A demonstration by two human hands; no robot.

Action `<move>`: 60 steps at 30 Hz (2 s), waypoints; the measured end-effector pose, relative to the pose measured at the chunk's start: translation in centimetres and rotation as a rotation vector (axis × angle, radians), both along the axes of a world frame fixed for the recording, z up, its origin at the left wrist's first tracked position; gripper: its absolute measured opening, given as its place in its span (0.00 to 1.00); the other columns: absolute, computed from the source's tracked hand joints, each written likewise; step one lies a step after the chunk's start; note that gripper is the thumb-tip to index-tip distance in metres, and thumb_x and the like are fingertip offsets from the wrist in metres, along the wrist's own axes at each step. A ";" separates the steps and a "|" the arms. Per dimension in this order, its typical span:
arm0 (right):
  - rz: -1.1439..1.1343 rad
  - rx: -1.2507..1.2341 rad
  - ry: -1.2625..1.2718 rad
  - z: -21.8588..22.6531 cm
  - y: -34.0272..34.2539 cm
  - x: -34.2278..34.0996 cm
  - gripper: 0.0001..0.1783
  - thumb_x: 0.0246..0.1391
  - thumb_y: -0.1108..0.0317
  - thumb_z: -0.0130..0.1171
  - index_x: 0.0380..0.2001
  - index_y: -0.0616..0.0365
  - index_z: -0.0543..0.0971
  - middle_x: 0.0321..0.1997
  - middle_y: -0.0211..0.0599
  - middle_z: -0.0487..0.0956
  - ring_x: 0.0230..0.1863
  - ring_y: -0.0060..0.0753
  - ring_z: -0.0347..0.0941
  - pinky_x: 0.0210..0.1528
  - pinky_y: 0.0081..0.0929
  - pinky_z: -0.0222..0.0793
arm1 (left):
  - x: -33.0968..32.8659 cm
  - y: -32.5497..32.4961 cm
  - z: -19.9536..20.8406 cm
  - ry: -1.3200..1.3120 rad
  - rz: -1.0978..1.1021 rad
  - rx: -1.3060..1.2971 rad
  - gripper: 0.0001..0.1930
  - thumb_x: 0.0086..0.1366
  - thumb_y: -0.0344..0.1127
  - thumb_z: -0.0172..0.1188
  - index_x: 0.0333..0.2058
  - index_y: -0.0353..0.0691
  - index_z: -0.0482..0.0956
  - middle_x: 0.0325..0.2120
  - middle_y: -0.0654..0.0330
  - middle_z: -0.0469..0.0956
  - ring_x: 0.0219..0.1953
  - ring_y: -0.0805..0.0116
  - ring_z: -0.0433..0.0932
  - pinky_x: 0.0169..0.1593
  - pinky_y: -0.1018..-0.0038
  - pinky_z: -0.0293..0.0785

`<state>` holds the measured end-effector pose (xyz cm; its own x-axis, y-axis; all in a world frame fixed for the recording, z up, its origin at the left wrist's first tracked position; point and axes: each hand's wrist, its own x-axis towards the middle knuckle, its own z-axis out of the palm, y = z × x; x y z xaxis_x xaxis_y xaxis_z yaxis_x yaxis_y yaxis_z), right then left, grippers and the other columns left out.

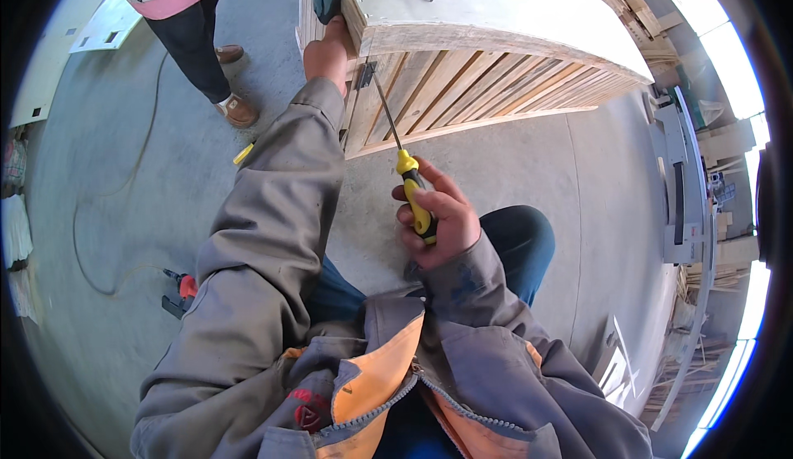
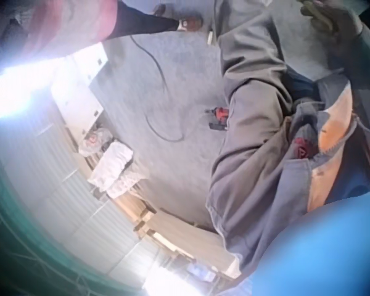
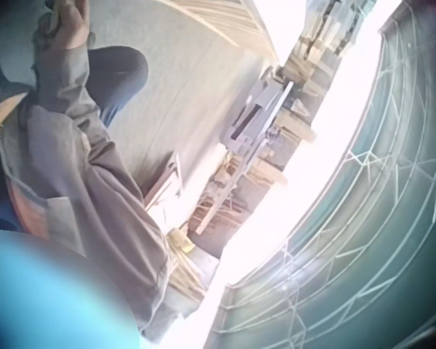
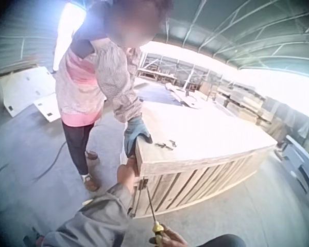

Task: The person sits on a small stool and uses a screwdriver to fasten screws into a metal bracket attached to a wooden structure. Another person assists by holding the structure steady.

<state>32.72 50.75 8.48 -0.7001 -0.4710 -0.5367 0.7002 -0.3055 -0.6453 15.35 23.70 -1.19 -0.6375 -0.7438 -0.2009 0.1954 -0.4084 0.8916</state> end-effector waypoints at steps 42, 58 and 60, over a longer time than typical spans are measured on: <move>0.296 1.393 1.621 2.0 -0.3 1.5 0.26 0.54 0.76 0.54 0.58 0.50 0.75 0.39 0.45 0.79 0.35 0.54 0.79 0.39 0.41 0.77 | 4.8 -0.1 1.2 -0.031 -0.244 -0.056 0.18 0.65 0.53 0.61 0.27 0.45 0.77 0.22 0.67 0.75 0.22 0.74 0.72 0.27 0.72 0.68; -0.056 0.225 0.204 -1.0 -0.7 1.4 0.23 0.67 0.69 0.45 0.64 0.49 0.69 0.38 0.40 0.77 0.22 0.27 0.66 0.18 0.23 0.59 | 4.8 1.0 1.3 -0.010 -0.180 -0.068 0.22 0.59 0.47 0.66 0.22 0.29 0.81 0.19 0.58 0.78 0.20 0.70 0.73 0.26 0.68 0.66; -0.053 -0.045 0.097 -2.5 0.3 1.1 0.23 0.67 0.68 0.45 0.64 0.48 0.68 0.39 0.41 0.76 0.23 0.27 0.66 0.18 0.23 0.56 | 4.8 1.1 2.1 0.039 -0.171 -0.041 0.21 0.60 0.45 0.66 0.22 0.29 0.80 0.19 0.59 0.78 0.20 0.70 0.73 0.25 0.69 0.65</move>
